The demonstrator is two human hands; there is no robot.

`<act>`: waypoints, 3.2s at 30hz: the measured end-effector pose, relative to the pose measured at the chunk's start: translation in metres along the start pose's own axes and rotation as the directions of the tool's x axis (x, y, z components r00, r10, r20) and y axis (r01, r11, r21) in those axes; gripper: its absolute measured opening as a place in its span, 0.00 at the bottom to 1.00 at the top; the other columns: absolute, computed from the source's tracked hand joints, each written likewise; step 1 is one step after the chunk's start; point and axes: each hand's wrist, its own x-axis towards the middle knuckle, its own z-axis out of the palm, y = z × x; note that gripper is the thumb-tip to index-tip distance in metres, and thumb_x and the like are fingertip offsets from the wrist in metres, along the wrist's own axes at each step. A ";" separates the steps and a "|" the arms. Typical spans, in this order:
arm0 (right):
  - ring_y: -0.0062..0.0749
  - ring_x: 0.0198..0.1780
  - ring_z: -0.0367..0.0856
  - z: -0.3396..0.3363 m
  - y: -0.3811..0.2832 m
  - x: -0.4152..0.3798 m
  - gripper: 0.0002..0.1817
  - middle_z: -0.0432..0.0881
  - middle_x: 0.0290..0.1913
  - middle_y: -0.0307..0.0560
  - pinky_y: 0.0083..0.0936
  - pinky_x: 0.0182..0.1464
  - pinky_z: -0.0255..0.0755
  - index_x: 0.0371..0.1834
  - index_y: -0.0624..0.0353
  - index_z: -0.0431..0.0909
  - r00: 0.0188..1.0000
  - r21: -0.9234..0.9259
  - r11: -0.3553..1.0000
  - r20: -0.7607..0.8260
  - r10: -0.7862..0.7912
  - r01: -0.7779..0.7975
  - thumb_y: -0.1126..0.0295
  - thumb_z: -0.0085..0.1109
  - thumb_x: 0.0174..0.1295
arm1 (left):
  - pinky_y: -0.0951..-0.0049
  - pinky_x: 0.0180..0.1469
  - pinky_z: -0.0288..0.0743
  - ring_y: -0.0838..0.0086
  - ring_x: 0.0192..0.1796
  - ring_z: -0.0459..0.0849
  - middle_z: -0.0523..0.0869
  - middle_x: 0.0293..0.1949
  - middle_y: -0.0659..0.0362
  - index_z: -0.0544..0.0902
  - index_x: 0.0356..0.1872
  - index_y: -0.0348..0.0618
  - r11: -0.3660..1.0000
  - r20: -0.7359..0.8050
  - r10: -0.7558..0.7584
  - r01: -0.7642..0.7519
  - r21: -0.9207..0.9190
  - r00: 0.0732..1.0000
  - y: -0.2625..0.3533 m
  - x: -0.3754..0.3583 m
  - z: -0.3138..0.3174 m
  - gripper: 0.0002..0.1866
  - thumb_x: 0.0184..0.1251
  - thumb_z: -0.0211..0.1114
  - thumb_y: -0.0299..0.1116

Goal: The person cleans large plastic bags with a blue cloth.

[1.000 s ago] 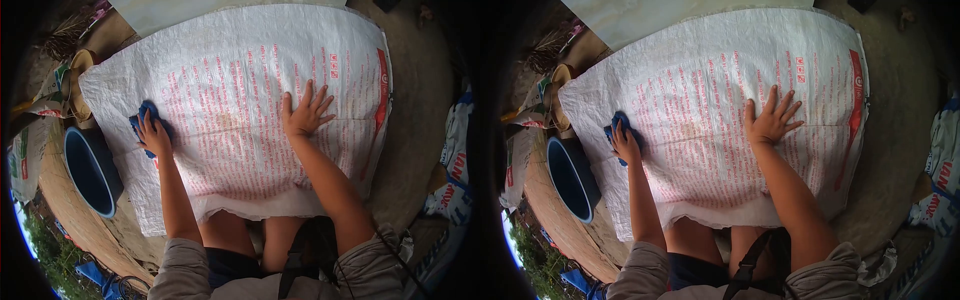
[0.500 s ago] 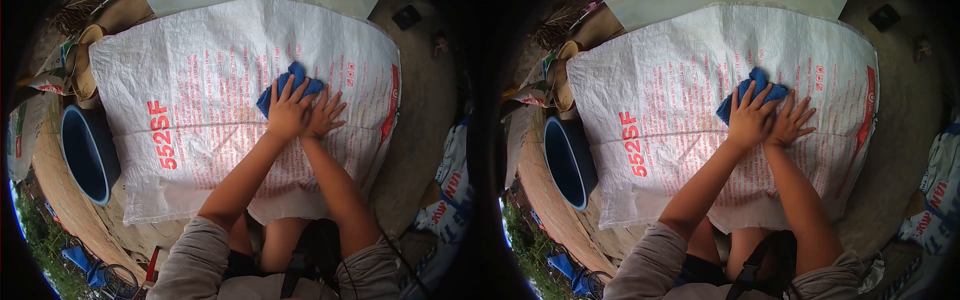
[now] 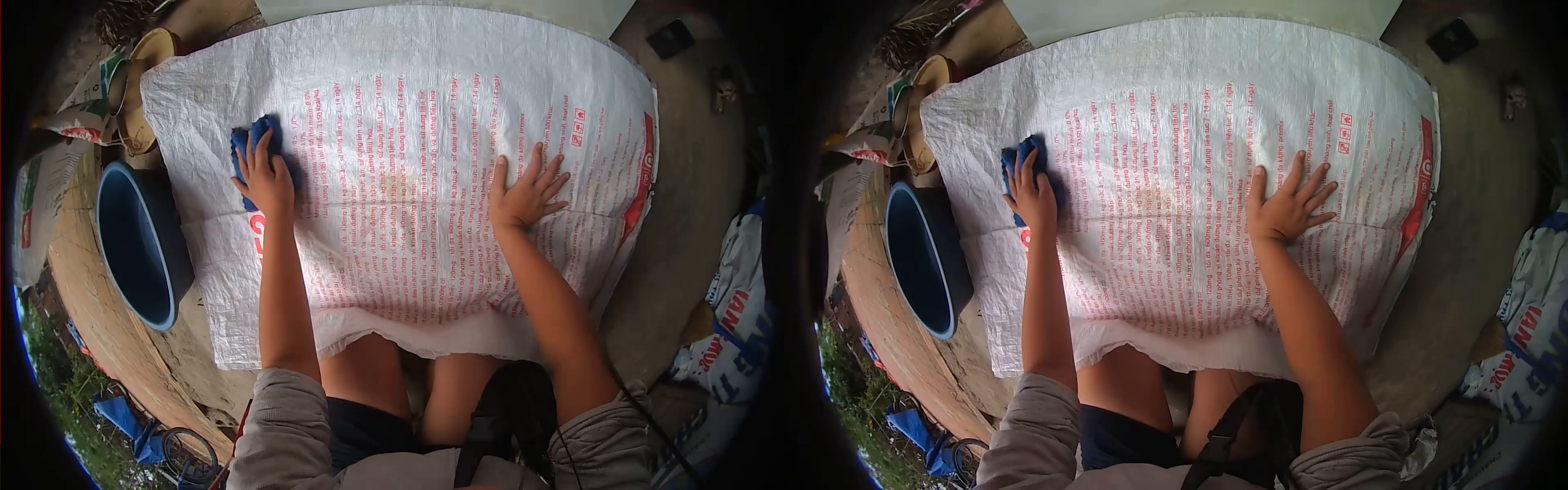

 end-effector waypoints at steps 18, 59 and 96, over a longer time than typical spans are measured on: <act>0.71 0.79 0.41 -0.003 -0.005 -0.001 0.41 0.48 0.80 0.61 0.82 0.66 0.37 0.77 0.42 0.57 1.000 -0.001 1.000 -0.025 0.006 -0.006 0.36 0.50 0.64 | 0.37 0.76 0.40 0.53 0.78 0.57 0.68 0.74 0.56 0.72 0.70 0.62 0.823 0.144 0.488 -0.399 -0.405 0.861 0.239 -0.105 0.035 0.29 0.66 0.56 0.36; 0.66 0.80 0.40 -0.007 -0.003 -0.001 0.47 0.45 0.81 0.54 0.79 0.69 0.38 0.78 0.35 0.52 0.995 -0.064 0.996 0.067 0.069 -0.065 0.50 0.69 0.55 | 0.37 0.76 0.40 0.60 0.77 0.61 0.76 0.68 0.63 0.80 0.63 0.54 0.662 0.129 0.686 -0.540 -0.521 0.716 0.248 -0.109 0.043 0.26 0.61 0.60 0.38; 0.71 0.78 0.40 -0.004 0.003 -0.002 0.38 0.49 0.79 0.60 0.81 0.67 0.35 0.77 0.37 0.58 1.000 0.018 1.000 -0.010 -0.020 0.020 0.40 0.51 0.65 | 0.42 0.75 0.50 0.58 0.75 0.66 0.75 0.69 0.64 0.80 0.62 0.55 0.646 0.098 0.729 -0.633 -0.427 0.678 0.237 -0.108 0.039 0.26 0.59 0.64 0.37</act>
